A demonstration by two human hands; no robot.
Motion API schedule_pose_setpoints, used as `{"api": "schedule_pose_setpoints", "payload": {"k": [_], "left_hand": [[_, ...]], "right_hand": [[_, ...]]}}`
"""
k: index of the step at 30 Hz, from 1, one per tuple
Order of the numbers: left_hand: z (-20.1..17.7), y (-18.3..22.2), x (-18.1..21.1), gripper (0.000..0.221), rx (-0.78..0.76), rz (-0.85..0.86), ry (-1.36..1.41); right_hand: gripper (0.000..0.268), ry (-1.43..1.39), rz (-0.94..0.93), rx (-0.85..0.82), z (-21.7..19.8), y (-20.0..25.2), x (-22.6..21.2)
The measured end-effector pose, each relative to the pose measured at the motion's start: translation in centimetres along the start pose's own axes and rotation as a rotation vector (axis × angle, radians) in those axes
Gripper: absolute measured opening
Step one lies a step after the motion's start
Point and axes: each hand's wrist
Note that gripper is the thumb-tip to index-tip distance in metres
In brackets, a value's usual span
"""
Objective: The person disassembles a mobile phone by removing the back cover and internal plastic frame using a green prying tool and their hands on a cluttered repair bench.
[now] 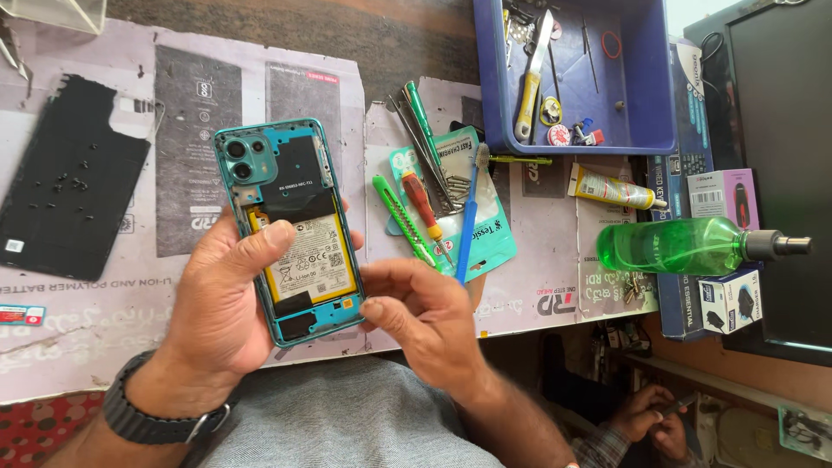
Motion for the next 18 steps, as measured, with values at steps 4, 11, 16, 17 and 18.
{"api": "schedule_pose_setpoints", "payload": {"k": [4, 11, 16, 17, 18], "left_hand": [[-0.3, 0.2, -0.1, 0.041, 0.047, -0.016, -0.029], [-0.9, 0.7, -0.5, 0.045, -0.018, 0.005, -0.037], [-1.1, 0.9, -0.6, 0.049, -0.092, 0.017, 0.061], [-1.2, 1.1, -0.5, 0.050, -0.103, 0.017, 0.072], [-1.2, 1.1, -0.3, 0.050, -0.121, 0.014, 0.083]], "right_hand": [[0.021, 0.596, -0.211, 0.183, -2.1, -1.2, -2.7], [0.037, 1.252, -0.389, 0.133, -0.7, -4.0, -4.1], [0.042, 1.439, -0.310, 0.141, 1.0, -4.7, -2.9], [0.042, 1.450, -0.303, 0.141, 1.1, -4.7, -2.7], [0.042, 1.462, -0.323, 0.150, 1.1, -4.8, -2.5]]}}
Point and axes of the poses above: each hand's wrist, its own y-axis away from the middle knuckle, its own z-axis out of the palm, x = y × z, and after that the axes turned 14 degrees about -y, right-handed
